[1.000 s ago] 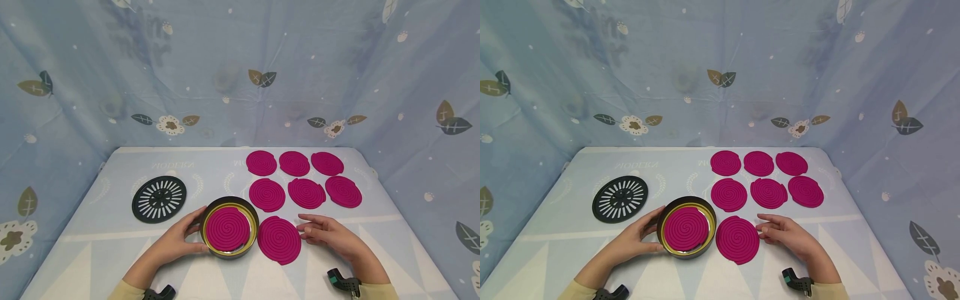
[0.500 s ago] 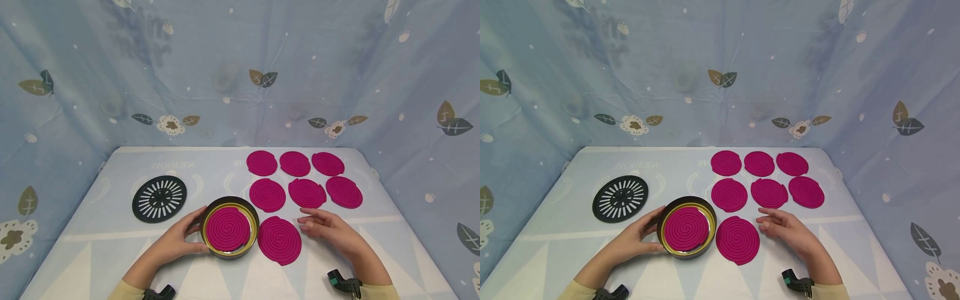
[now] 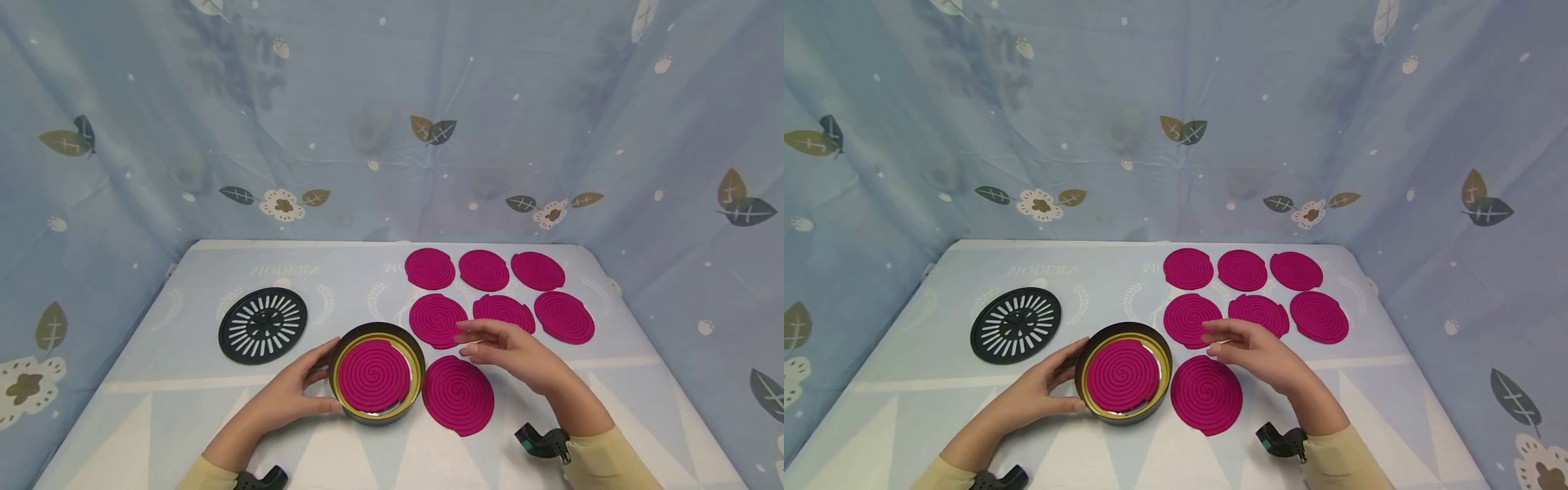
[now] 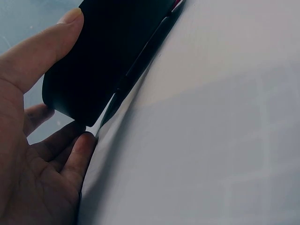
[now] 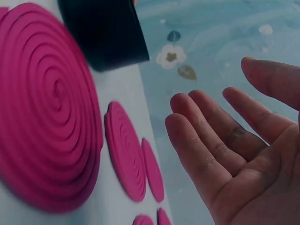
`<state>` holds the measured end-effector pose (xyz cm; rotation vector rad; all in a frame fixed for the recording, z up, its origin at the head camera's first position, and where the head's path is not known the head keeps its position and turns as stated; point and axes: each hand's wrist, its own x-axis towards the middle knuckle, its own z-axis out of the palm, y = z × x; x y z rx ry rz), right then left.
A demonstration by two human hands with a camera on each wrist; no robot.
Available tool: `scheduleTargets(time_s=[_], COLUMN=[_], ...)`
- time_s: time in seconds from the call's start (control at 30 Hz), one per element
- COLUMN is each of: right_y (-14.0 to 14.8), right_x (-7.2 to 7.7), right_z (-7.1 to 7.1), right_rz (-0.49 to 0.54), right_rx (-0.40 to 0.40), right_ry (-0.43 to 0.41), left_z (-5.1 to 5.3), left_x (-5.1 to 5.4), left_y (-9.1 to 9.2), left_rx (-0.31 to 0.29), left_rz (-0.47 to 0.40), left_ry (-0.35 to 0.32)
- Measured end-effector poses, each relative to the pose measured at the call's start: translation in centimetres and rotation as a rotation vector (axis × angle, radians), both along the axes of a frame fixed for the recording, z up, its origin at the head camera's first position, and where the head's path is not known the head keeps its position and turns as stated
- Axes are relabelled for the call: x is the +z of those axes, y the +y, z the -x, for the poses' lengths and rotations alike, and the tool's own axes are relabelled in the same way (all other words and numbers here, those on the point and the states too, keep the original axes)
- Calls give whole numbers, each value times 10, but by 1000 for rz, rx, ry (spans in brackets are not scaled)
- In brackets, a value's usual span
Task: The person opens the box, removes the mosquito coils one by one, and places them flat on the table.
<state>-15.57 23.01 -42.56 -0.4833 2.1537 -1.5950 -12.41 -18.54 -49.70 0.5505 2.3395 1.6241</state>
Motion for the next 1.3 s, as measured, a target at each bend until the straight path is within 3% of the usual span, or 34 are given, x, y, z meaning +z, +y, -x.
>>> scheduleTargets(time_s=[0.23, 0.73, 1.0, 1.3], right_y=[-35, -84, -110, -131], right_x=[9, 4, 2, 0], right_z=[11, 19, 20, 20], right_rz=[10, -42, -183, -369], right_rx=[97, 221, 278, 321], right_ry=[5, 63, 122, 277], left_z=[0, 0, 0, 0], left_x=[2, 3, 3, 5], left_y=[0, 0, 1, 2], left_rx=[1, -2, 7, 7], left_rz=[-9, -13, 3, -8], left_ry=[-4, -7, -32, -34])
